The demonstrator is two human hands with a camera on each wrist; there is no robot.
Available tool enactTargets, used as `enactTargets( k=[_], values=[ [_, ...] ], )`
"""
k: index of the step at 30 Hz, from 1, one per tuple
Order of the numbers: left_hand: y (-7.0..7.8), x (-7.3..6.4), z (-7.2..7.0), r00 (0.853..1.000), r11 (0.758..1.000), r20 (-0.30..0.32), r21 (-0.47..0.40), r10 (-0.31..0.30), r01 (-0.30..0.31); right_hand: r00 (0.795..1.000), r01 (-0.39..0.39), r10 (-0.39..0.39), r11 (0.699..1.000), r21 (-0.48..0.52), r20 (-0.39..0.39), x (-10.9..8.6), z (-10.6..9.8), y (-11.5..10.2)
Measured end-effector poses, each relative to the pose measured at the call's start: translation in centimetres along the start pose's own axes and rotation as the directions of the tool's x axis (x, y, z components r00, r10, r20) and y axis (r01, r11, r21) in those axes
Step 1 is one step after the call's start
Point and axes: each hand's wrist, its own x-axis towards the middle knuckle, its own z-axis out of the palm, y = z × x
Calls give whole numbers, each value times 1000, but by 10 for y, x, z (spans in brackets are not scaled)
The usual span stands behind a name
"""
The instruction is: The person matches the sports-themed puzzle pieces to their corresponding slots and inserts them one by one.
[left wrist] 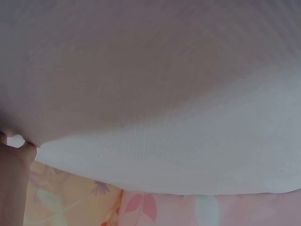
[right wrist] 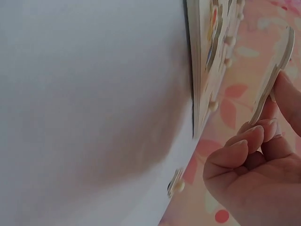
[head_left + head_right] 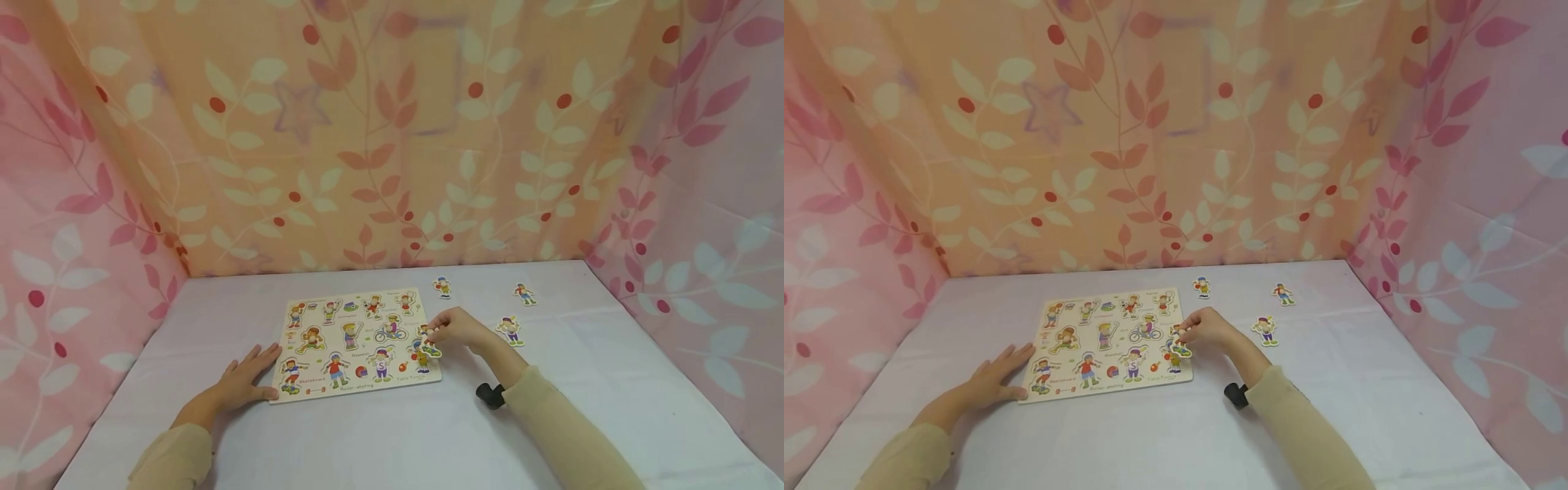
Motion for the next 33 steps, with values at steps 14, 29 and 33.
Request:
enactTargets(
  k=[14,29,33],
  values=[
    [-3,1,1,1000,1000,4,6,-5,5,1000,6,-6,1000,24,22,8,40,-27],
    [1,0,-1,1000,999,11,36,-2,1,993,28,-43,991,133,106,17,83,-45],
    [0,0,-1,1000,999,15,43,-6,6,993,21,-39,987,156,114,18,95,-50]
  ],
)
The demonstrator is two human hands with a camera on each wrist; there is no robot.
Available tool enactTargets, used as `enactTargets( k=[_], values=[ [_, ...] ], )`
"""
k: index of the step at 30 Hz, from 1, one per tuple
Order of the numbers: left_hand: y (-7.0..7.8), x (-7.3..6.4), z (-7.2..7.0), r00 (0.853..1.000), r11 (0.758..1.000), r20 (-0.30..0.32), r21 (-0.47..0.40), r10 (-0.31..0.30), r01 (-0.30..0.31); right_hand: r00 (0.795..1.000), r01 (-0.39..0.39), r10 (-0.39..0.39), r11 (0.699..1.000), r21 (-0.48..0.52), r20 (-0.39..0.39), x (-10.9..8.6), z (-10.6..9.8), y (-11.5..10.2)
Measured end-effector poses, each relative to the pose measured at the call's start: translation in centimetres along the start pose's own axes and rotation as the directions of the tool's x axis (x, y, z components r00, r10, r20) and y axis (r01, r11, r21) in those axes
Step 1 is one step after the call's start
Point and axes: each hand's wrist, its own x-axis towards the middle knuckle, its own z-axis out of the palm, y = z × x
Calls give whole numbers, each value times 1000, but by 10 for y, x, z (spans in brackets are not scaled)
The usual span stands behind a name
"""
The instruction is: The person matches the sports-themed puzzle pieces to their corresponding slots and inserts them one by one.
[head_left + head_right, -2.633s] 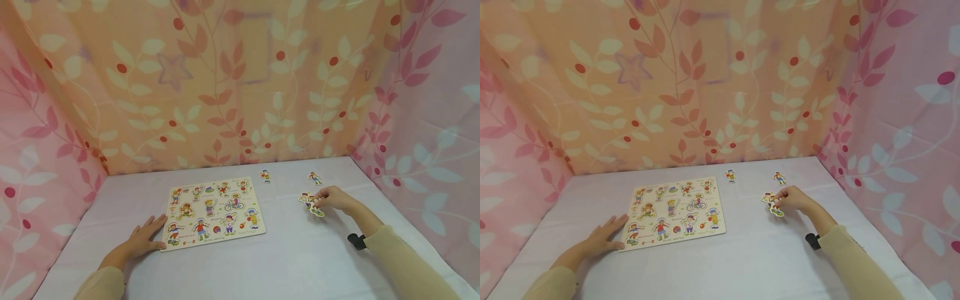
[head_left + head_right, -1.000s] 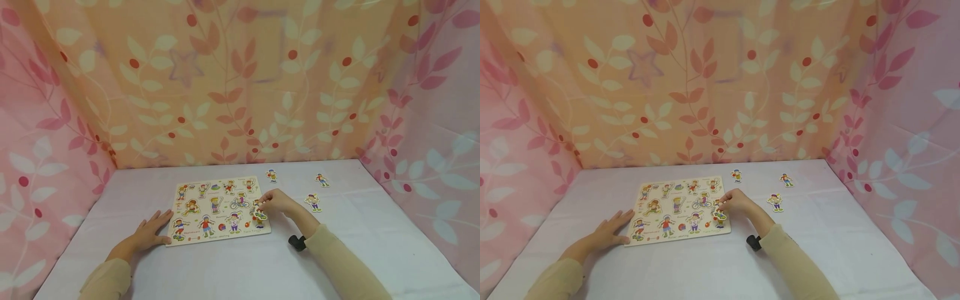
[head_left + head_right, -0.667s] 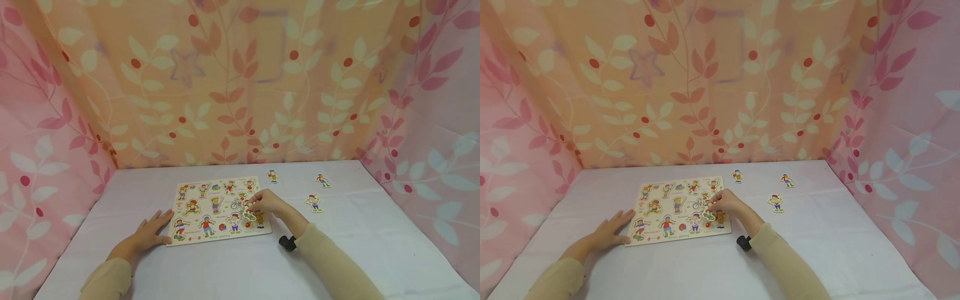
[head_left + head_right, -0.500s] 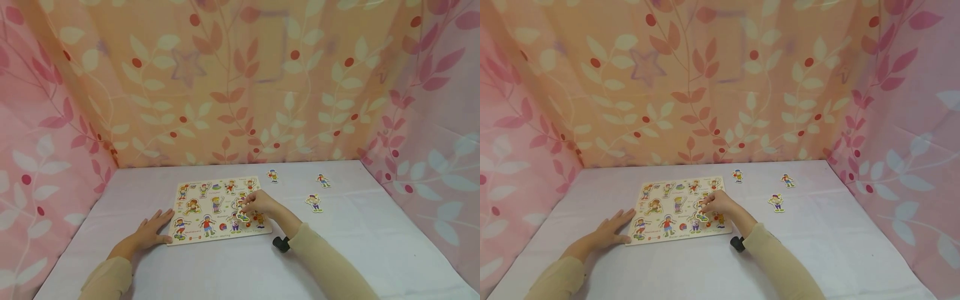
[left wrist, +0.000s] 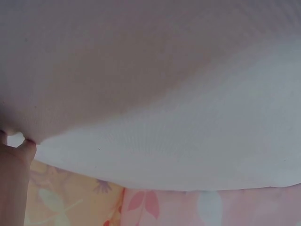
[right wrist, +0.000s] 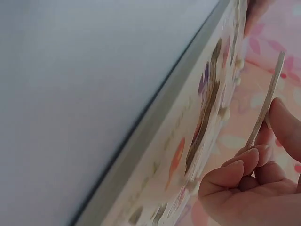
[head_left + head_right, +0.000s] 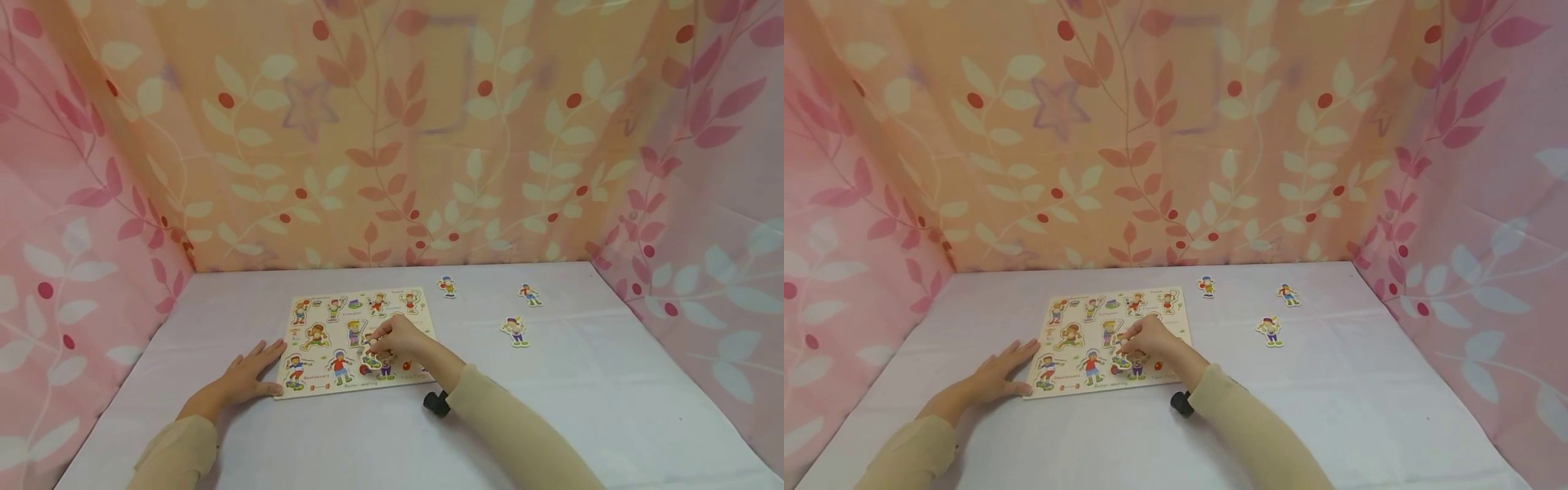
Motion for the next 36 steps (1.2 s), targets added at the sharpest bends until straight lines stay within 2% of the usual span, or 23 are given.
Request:
enactTargets(
  k=[6,20,31,36],
  values=[
    [1,0,0,1000,1000,-12,1,14,-14,999,-28,27,998,-63,-26,6,17,-5],
    [3,-2,-1,1000,1000,-14,-7,13,-13,999,-31,31,999,-19,-23,13,62,-23],
    [-1,-1,-1,999,1000,-21,7,27,-27,998,-34,35,999,12,-55,22,96,-35],
    [-1,-1,0,999,999,-28,-1,34,-34,995,-56,48,995,-87,-86,28,111,-39]
  ],
)
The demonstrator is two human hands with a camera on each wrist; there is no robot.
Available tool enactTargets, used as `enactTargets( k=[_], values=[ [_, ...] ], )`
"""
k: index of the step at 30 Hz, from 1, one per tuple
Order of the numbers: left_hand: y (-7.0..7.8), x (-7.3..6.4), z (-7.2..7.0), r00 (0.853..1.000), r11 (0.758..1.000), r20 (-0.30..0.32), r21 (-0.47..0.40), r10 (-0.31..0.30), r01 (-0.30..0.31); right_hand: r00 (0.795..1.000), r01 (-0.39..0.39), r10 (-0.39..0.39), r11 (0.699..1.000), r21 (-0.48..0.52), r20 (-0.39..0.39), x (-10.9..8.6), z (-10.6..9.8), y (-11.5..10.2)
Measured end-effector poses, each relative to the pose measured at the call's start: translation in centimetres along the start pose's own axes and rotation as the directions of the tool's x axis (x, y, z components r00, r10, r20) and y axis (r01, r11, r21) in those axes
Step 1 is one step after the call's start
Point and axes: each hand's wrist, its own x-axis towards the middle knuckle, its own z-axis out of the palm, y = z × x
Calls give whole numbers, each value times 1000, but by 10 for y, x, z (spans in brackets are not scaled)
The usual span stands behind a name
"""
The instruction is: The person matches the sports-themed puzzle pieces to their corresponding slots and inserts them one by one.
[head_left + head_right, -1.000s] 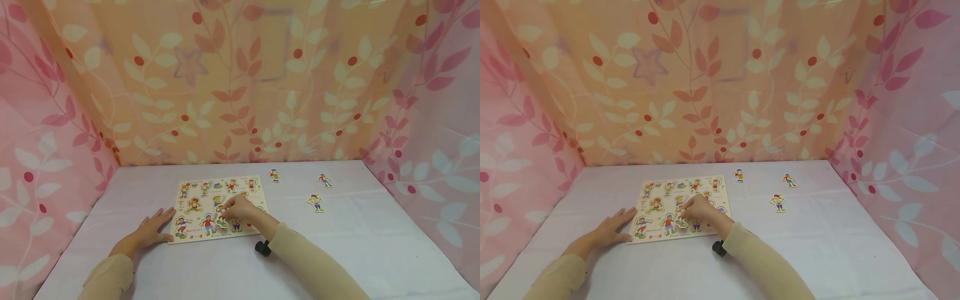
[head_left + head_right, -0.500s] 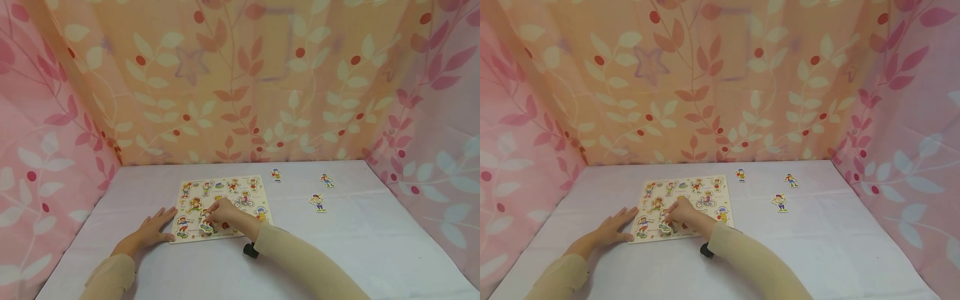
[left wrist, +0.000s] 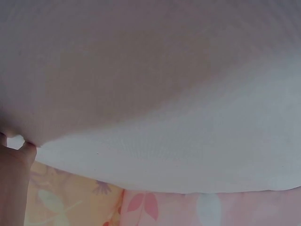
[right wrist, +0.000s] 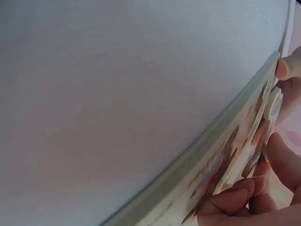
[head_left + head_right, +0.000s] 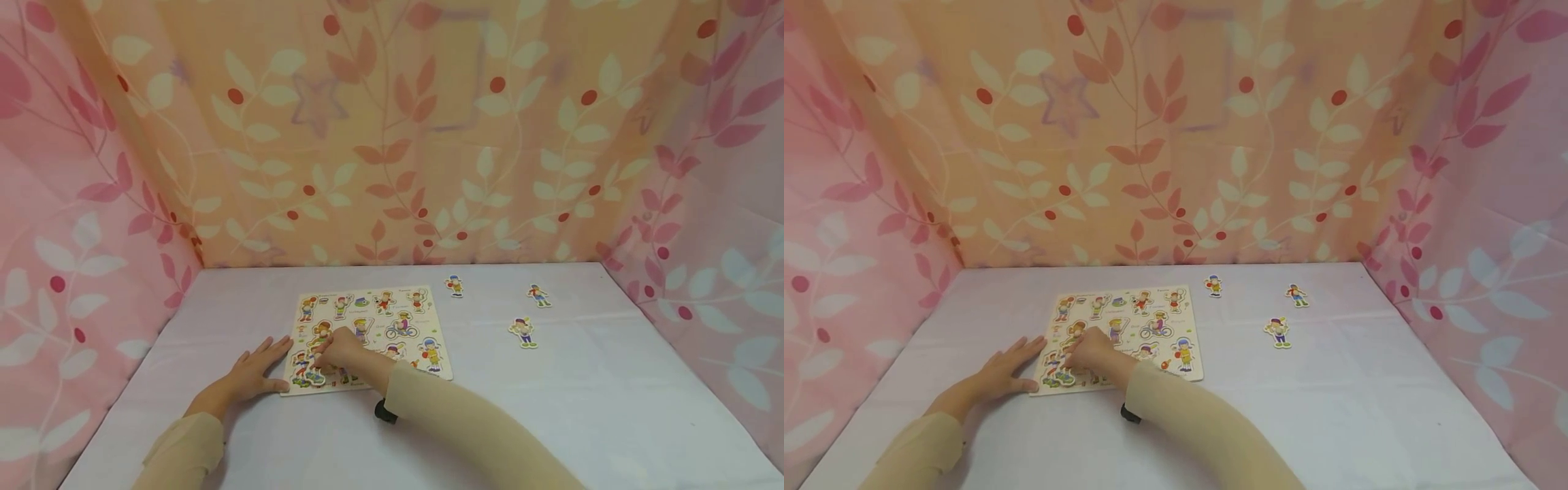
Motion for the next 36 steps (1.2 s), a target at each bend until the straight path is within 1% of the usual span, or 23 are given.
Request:
enactTargets(
  k=[5,10,13,15,18,21,23,25,27,31,34,36],
  values=[
    [2,2,-1,1000,1000,-5,12,5,-5,1000,-17,15,995,-98,-20,3,9,-5],
    [5,3,-1,1000,1000,2,8,-6,6,999,-8,0,980,-198,-37,1,12,-11],
    [6,3,-1,1000,1000,1,8,5,-5,999,20,-28,964,-266,-28,-1,15,-14],
    [6,3,-1,1000,1000,-3,17,11,-11,998,46,-54,947,-317,-16,-2,17,-16],
    [5,2,-2,1000,1000,-10,17,16,-16,997,77,-83,932,-355,-1,-3,19,-18],
    [5,3,-2,1000,1000,-13,15,20,-19,997,73,-68,950,-302,27,-1,16,-17],
    [4,4,-2,1000,1000,-7,9,16,-16,997,71,-61,967,-244,47,1,11,-14],
    [3,5,-1,1000,1000,1,8,10,-10,996,70,-60,985,-157,70,3,4,-7],
    [2,5,0,1000,1000,9,9,-4,4,995,71,-65,994,-79,75,3,-6,-1],
    [0,3,0,1000,1000,10,11,-17,17,995,65,-66,998,21,78,1,-28,6],
    [0,2,0,1000,1000,4,8,-16,16,994,74,-77,996,42,75,-4,-44,7],
    [1,1,1,1000,1000,3,4,-17,17,994,77,-83,994,80,69,-9,-55,8]
  ],
)
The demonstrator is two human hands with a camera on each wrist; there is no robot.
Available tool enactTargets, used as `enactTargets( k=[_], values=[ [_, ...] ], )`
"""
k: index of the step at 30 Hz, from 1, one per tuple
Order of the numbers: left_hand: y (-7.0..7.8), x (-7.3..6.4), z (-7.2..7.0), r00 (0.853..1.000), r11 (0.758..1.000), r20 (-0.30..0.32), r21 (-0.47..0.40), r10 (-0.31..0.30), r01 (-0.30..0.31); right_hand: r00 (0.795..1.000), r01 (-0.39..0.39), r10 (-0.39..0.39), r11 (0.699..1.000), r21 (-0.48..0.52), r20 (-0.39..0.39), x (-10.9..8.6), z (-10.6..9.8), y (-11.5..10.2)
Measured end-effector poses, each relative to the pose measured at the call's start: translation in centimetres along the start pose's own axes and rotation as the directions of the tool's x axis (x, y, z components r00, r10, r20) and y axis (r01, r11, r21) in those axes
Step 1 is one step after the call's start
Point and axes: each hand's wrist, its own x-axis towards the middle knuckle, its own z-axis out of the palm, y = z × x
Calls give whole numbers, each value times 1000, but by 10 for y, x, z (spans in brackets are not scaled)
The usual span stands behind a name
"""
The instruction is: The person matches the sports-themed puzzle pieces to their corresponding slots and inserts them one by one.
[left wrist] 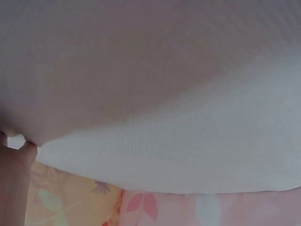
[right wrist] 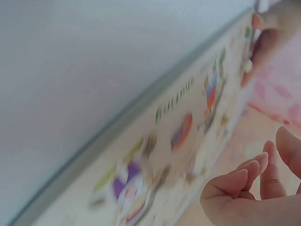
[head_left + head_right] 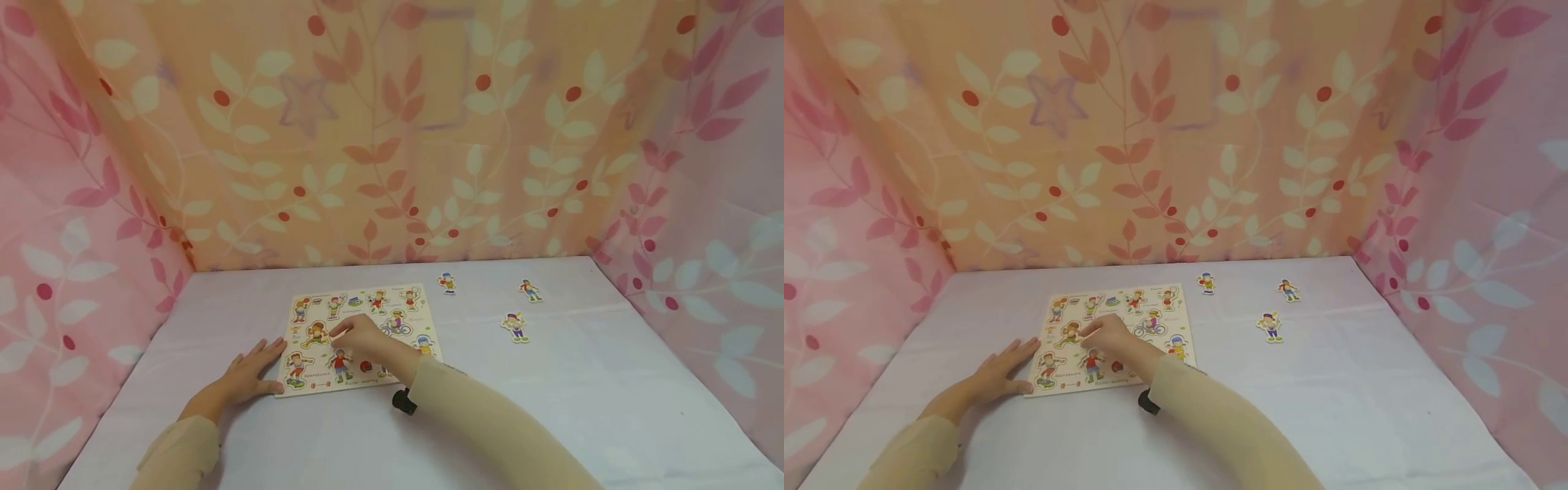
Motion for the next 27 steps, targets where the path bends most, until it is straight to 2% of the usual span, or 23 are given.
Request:
enactTargets(
  k=[4,11,20,27],
  values=[
    [-1,1,0,1000,1000,-2,6,3,-3,999,37,-36,999,17,-25,-11,-23,0],
    [-1,2,1,1000,1000,0,13,2,-2,995,76,-79,995,-57,-54,-26,-68,6],
    [-2,2,2,1000,1000,-8,9,12,-12,986,59,-76,992,-113,-150,-43,-121,15],
    [0,1,0,1000,1000,-8,13,16,-16,981,52,-85,981,-186,-173,-54,-152,31]
  ],
)
